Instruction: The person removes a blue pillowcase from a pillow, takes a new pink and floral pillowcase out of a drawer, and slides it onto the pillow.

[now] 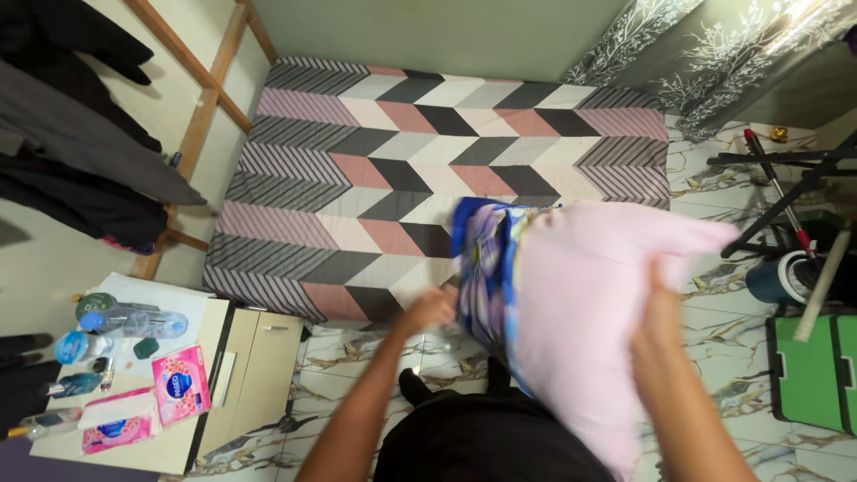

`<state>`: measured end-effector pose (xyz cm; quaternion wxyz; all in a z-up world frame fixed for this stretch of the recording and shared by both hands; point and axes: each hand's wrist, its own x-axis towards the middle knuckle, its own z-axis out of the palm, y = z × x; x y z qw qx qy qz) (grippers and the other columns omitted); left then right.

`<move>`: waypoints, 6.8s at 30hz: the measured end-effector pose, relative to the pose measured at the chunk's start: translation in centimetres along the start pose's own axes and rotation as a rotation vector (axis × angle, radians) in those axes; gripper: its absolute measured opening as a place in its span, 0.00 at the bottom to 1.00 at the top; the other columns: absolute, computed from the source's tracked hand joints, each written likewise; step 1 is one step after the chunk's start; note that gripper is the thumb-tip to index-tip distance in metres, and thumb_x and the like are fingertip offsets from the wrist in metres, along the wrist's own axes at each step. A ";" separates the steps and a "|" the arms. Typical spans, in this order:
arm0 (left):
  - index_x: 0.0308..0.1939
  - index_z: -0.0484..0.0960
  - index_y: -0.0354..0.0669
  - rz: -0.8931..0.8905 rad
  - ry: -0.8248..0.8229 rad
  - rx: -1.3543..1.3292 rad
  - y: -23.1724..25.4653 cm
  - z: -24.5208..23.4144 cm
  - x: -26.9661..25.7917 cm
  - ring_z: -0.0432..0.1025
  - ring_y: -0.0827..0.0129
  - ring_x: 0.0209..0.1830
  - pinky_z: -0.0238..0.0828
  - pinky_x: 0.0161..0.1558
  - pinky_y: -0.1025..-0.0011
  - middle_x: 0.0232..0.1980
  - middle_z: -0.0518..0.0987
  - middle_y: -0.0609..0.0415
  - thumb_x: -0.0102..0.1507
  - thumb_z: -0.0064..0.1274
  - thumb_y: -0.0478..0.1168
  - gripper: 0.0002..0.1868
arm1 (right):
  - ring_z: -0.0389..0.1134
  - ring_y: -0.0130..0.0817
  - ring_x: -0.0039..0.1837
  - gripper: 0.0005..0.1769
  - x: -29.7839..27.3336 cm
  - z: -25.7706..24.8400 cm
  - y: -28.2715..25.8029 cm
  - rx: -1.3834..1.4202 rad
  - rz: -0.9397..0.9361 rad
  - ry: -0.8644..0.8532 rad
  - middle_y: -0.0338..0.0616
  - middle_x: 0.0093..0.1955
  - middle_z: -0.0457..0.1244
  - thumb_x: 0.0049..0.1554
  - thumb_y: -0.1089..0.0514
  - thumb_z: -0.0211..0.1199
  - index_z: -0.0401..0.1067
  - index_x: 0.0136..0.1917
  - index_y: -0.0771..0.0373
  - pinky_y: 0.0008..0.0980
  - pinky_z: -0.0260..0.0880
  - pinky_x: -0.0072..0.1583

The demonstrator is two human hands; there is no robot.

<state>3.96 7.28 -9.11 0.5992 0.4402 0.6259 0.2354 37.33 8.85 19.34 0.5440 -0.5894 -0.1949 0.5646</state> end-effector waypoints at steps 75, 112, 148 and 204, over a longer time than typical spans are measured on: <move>0.43 0.76 0.41 0.072 1.268 0.379 -5.6 -12.4 -4.7 0.74 0.38 0.37 0.68 0.38 0.48 0.35 0.78 0.36 0.71 0.46 0.47 0.13 | 0.73 0.37 0.52 0.26 -6.1 -2.5 3.5 -0.935 -0.464 -0.894 0.46 0.51 0.71 0.44 0.61 0.72 0.74 0.57 0.64 0.36 0.72 0.56; 0.76 0.43 0.57 -0.248 0.123 -0.845 4.7 8.7 -7.0 0.74 0.61 0.59 0.78 0.54 0.63 0.69 0.67 0.49 0.69 0.41 0.42 0.34 | 0.64 0.55 0.71 0.34 -2.7 0.8 0.6 0.257 0.072 -0.313 0.57 0.72 0.62 0.61 0.48 0.59 0.61 0.76 0.66 0.53 0.62 0.72; 0.59 0.75 0.39 0.250 0.991 0.174 2.9 -4.8 -14.6 0.76 0.46 0.48 0.70 0.52 0.55 0.49 0.81 0.39 0.61 0.48 0.41 0.22 | 0.75 0.48 0.44 0.25 1.7 5.7 16.3 -1.140 -0.659 -1.026 0.48 0.45 0.72 0.46 0.59 0.72 0.72 0.58 0.56 0.40 0.73 0.47; 0.61 0.75 0.33 -0.377 1.041 0.080 -16.9 -6.6 -6.2 0.72 0.34 0.58 0.70 0.58 0.50 0.57 0.79 0.28 0.67 0.45 0.56 0.30 | 0.71 0.50 0.51 0.36 20.5 2.1 29.1 -1.699 -0.523 -0.874 0.49 0.46 0.70 0.45 0.50 0.74 0.65 0.65 0.55 0.48 0.70 0.51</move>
